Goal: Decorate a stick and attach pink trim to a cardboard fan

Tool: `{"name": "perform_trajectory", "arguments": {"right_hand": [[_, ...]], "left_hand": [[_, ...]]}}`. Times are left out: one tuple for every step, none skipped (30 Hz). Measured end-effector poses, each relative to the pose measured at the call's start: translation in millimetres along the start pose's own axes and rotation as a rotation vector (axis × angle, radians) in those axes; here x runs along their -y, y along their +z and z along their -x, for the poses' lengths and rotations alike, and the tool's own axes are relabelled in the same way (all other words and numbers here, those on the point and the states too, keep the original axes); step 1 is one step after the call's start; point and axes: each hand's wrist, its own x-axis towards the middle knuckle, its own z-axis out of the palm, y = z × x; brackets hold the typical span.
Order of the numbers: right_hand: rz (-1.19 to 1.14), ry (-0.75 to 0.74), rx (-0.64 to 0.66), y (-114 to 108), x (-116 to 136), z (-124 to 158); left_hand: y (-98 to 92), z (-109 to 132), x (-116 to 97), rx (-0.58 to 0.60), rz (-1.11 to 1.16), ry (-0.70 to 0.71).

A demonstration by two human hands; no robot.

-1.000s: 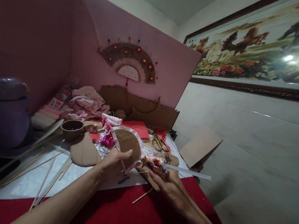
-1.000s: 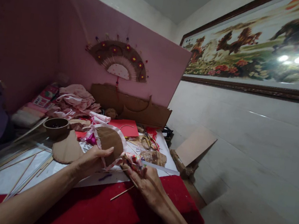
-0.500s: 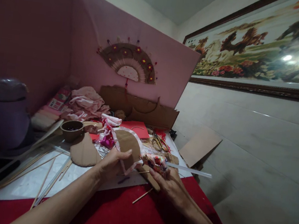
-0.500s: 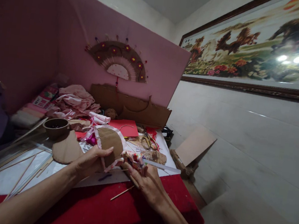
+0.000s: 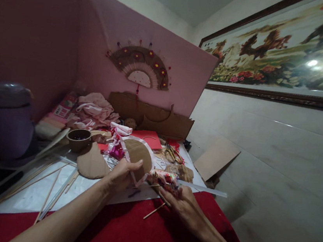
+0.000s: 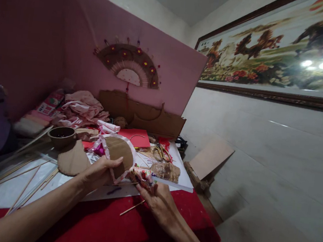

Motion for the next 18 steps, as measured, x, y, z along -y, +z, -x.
{"name": "perform_trajectory", "arguments": {"right_hand": [[0.011, 0.011, -0.002, 0.5, -1.2, 0.2], [0.007, 0.028, -0.003, 0.9, -2.5, 0.3], [-0.001, 0.042, -0.003, 1.4, -3.9, 0.2], [-0.007, 0.048, -0.003, 1.8, -5.4, -0.1], [-0.013, 0.052, -0.002, 2.2, -6.8, -0.4], [-0.023, 0.055, -0.001, 2.5, -8.1, -0.8], [-0.035, 0.058, 0.003, 2.6, -9.1, -1.2], [-0.045, 0.061, 0.009, 2.6, -9.7, -1.4], [-0.056, 0.063, 0.011, 2.4, -9.7, -1.5], [-0.061, 0.065, 0.012, 2.1, -9.2, -1.5], [-0.058, 0.064, 0.014, 1.6, -8.0, -1.3], [-0.049, 0.057, 0.015, 1.1, -6.4, -1.2], [-0.041, 0.048, 0.011, 0.5, -4.4, -1.1], [-0.036, 0.037, 0.002, -0.1, -2.3, -1.2], [-0.036, 0.027, -0.004, -0.6, -0.4, -1.4], [-0.041, 0.016, -0.012, -1.0, 1.1, -1.9], [-0.051, 0.006, -0.024, -1.3, 2.2, -2.5], [-0.062, 0.001, -0.033, -1.5, 2.8, -3.0]], "left_hand": [[0.2, 0.3, -0.1, -0.004, -0.007, 0.004], [0.4, 0.5, -0.3, -0.006, -0.016, 0.006], [0.8, 0.8, -0.4, -0.005, -0.027, 0.002], [1.2, 1.1, -0.6, -0.004, -0.037, -0.002], [1.7, 1.4, -0.8, -0.003, -0.046, -0.006], [2.2, 1.7, -1.0, 0.0, -0.052, -0.008], [2.7, 1.9, -1.1, 0.005, -0.057, -0.008], [3.2, 2.1, -1.2, 0.009, -0.06, -0.005], [3.5, 2.2, -1.3, 0.013, -0.061, 0.002], [3.6, 2.3, -1.2, 0.016, -0.061, 0.004], [3.6, 2.4, -1.1, 0.016, -0.063, 0.003], [3.4, 2.5, -1.0, 0.013, -0.066, 0.001], [3.1, 2.5, -0.8, 0.012, -0.07, -0.002], [2.8, 2.5, -0.6, 0.014, -0.076, -0.008], [2.5, 2.6, -0.5, 0.019, -0.083, -0.013], [2.2, 2.7, -0.4, 0.025, -0.088, -0.016], [2.1, 2.7, -0.3, 0.034, -0.09, -0.018], [2.0, 2.8, -0.1, 0.041, -0.086, -0.018]]}}
